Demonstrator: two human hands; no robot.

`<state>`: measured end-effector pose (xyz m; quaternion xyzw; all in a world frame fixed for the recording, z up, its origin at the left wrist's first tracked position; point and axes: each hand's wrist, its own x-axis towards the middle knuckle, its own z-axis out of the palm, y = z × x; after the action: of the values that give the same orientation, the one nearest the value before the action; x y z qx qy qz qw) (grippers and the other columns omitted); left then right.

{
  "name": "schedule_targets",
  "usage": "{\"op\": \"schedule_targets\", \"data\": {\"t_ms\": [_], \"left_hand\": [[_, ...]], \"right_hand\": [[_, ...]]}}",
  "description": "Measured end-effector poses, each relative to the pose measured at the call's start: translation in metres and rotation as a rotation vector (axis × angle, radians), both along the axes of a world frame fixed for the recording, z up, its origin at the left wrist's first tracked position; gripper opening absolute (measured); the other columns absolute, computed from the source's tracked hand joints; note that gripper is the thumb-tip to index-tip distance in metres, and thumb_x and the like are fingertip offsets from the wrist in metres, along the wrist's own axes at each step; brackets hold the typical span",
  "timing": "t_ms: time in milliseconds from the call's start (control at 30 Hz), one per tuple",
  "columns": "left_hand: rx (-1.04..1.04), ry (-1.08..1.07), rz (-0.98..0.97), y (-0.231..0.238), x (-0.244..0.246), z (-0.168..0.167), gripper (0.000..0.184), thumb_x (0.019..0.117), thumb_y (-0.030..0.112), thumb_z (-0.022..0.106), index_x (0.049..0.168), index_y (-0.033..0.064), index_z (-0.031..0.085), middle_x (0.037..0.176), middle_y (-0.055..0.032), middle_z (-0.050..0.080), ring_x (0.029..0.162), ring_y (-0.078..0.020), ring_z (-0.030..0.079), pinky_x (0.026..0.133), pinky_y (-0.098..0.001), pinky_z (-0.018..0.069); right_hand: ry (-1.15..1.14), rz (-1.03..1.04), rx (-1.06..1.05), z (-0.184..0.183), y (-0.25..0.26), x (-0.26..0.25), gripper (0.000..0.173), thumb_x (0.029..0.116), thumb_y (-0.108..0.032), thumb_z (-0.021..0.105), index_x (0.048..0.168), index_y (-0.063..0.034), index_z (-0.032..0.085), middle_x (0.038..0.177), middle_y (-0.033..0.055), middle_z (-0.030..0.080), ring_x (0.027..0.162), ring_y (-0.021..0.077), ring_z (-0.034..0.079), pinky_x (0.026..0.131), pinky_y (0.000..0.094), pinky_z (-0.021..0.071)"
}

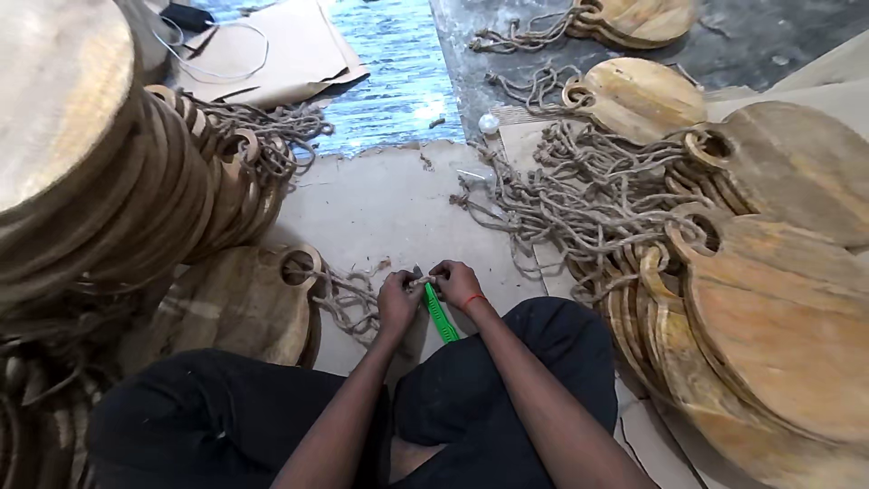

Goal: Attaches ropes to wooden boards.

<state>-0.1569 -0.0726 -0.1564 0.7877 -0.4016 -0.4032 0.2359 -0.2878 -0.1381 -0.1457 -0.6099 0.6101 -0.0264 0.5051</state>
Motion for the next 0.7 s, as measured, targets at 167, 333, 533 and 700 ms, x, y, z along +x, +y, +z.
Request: {"op": "schedule_targets", "data": {"t_ms": [167,333,533,700], "left_hand": [[-0.001,-0.002,0.007,0.002,-0.001,0.009,0.026,0.0977,0.023,0.070,0.116,0.0049,0.071,0.111,-0.0163,0.069,0.101,-0.0322,0.067,0.091,-0.0536,0.0528],[0.024,0.053,0.019,0.007,0.001,0.011,0.026,0.0990,0.021,0.068,0.118,0.0040,0.070,0.115,-0.0179,0.068,0.105,-0.0334,0.066,0.094,-0.0543,0.0520],[0.028,0.024,-0.039,0.017,-0.001,0.008,0.025,0.0983,0.022,0.068,0.117,0.0059,0.071,0.119,-0.0151,0.068,0.109,-0.0309,0.066,0.097,-0.0513,0.0523],[0.014,0.075,-0.031,0.021,0.005,0.006,0.026,0.0980,0.024,0.069,0.118,0.0066,0.072,0.119,-0.0149,0.068,0.110,-0.0292,0.066,0.099,-0.0494,0.0517]], "right_hand": [[-0.080,-0.063,0.044,0.012,0.006,-0.002,0.026,0.0963,-0.011,0.071,0.121,-0.0041,0.068,0.103,0.0208,0.069,0.086,0.0339,0.068,0.078,0.0525,0.0563],[0.002,0.007,-0.043,0.015,0.011,0.005,0.039,0.0828,-0.007,0.084,0.118,-0.0037,0.069,0.104,0.0197,0.070,0.093,0.0346,0.068,0.084,0.0542,0.0548],[0.233,0.102,-0.098,0.025,0.028,0.018,0.034,0.0840,-0.008,0.080,0.115,-0.0044,0.068,0.106,0.0204,0.070,0.100,0.0383,0.068,0.086,0.0569,0.0548],[0.167,0.066,-0.083,0.022,0.032,0.013,0.034,0.0858,-0.013,0.080,0.116,-0.0034,0.068,0.109,0.0180,0.070,0.103,0.0341,0.068,0.093,0.0531,0.0524]]}}
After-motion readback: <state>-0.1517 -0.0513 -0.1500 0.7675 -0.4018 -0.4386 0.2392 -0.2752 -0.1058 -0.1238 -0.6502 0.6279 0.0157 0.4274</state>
